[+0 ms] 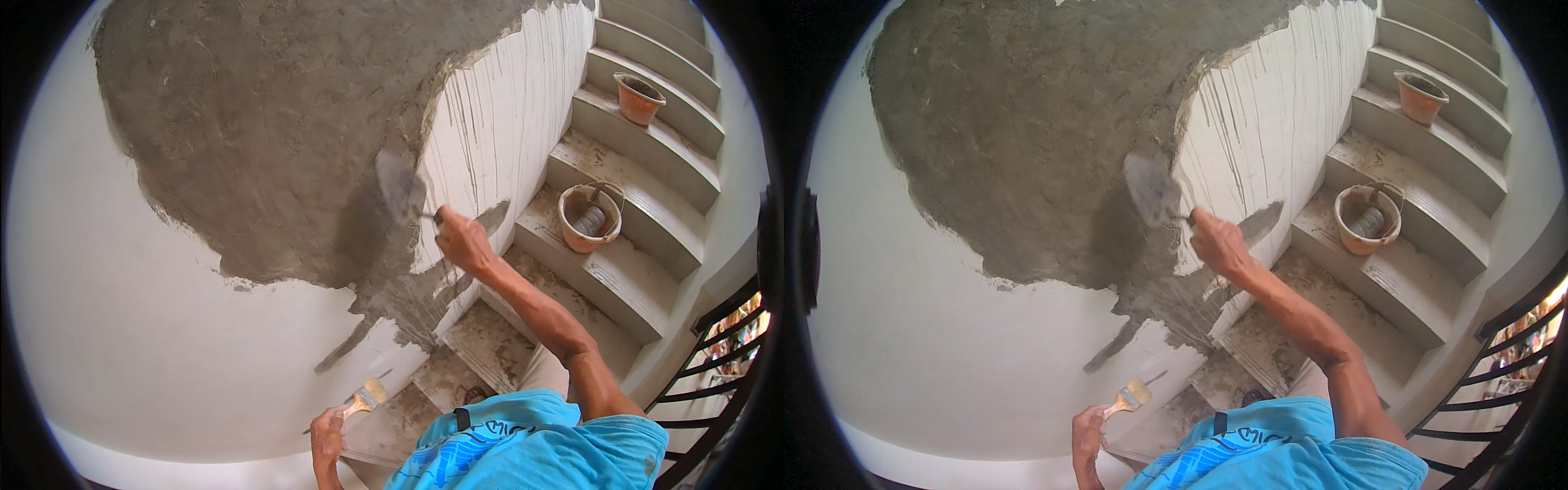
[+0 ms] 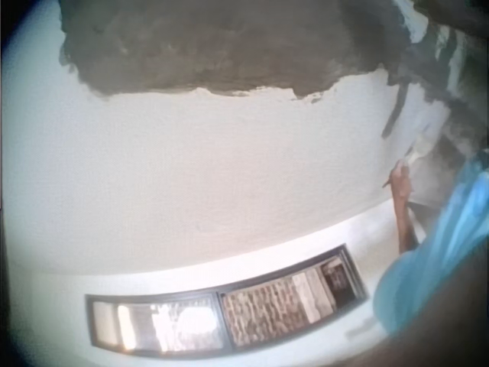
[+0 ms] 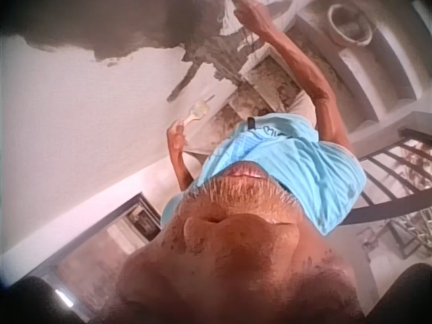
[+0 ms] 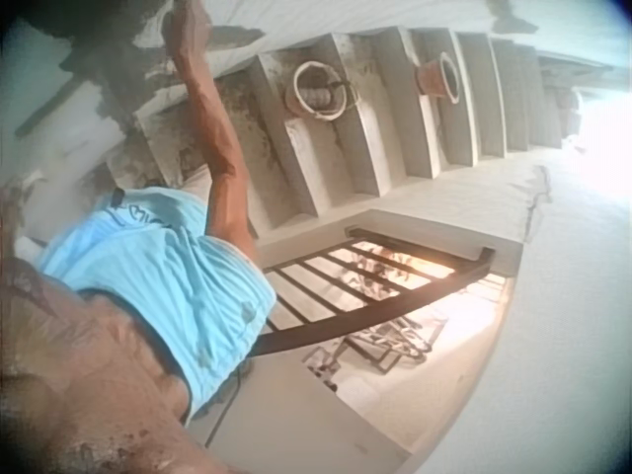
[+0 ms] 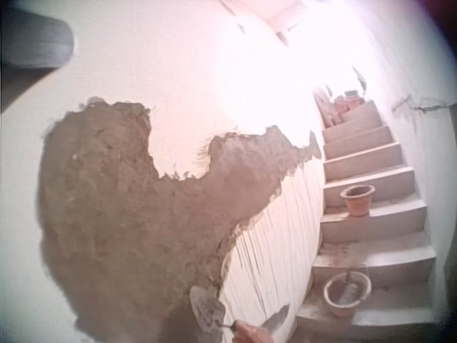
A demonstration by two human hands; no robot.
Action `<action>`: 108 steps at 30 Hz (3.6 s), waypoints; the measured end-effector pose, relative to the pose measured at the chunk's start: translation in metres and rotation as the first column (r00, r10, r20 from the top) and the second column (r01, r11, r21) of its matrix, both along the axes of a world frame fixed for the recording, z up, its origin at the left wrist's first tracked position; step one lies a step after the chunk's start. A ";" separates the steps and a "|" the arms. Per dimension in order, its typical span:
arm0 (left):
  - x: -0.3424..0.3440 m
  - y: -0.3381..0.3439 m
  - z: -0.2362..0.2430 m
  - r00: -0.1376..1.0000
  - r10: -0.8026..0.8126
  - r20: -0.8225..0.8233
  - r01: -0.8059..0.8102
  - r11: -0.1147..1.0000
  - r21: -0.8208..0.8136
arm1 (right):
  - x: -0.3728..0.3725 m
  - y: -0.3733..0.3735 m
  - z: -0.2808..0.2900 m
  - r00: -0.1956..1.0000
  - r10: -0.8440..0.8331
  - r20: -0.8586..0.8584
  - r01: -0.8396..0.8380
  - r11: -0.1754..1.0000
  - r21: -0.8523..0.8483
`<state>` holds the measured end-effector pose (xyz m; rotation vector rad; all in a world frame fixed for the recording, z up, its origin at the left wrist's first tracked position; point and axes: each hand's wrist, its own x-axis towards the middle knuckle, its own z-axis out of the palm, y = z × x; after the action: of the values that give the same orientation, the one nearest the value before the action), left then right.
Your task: The person applies plaster to a curved wall using a trowel and a brush. They repeatedly scoop plaster from a bucket and spread it across the surface, smoothing the material with the trowel.
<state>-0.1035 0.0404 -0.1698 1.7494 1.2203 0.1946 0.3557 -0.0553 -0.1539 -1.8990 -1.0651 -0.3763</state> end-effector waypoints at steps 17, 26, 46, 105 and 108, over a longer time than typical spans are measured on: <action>-0.001 0.001 -0.003 1.000 -0.004 -0.014 0.004 1.000 -0.002 | 0.054 -0.007 0.053 0.990 -0.087 -0.109 0.102 0.984 0.144; -0.004 0.002 -0.019 1.000 -0.016 0.002 0.017 1.000 -0.003 | 0.047 -0.006 0.046 0.998 -0.030 0.050 0.033 0.997 -0.065; 0.002 0.001 -0.015 0.999 -0.030 -0.013 0.030 0.999 0.020 | 0.016 0.000 0.086 0.995 0.084 0.058 -0.081 0.995 -0.054; 0.624 -0.176 -0.080 0.455 -0.871 0.186 0.789 0.491 0.368 | -0.078 -0.275 -0.255 0.150 -0.034 -0.988 0.517 0.855 0.049; 0.690 -0.194 -0.134 0.364 -0.930 0.054 0.597 0.277 0.753 | -0.070 -0.282 -0.245 0.108 0.017 -0.994 0.459 0.886 0.065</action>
<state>0.5865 -0.1539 -0.3036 2.4804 -0.3462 0.4393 0.2860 -0.3376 -0.3984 -1.4059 0.2802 0.5336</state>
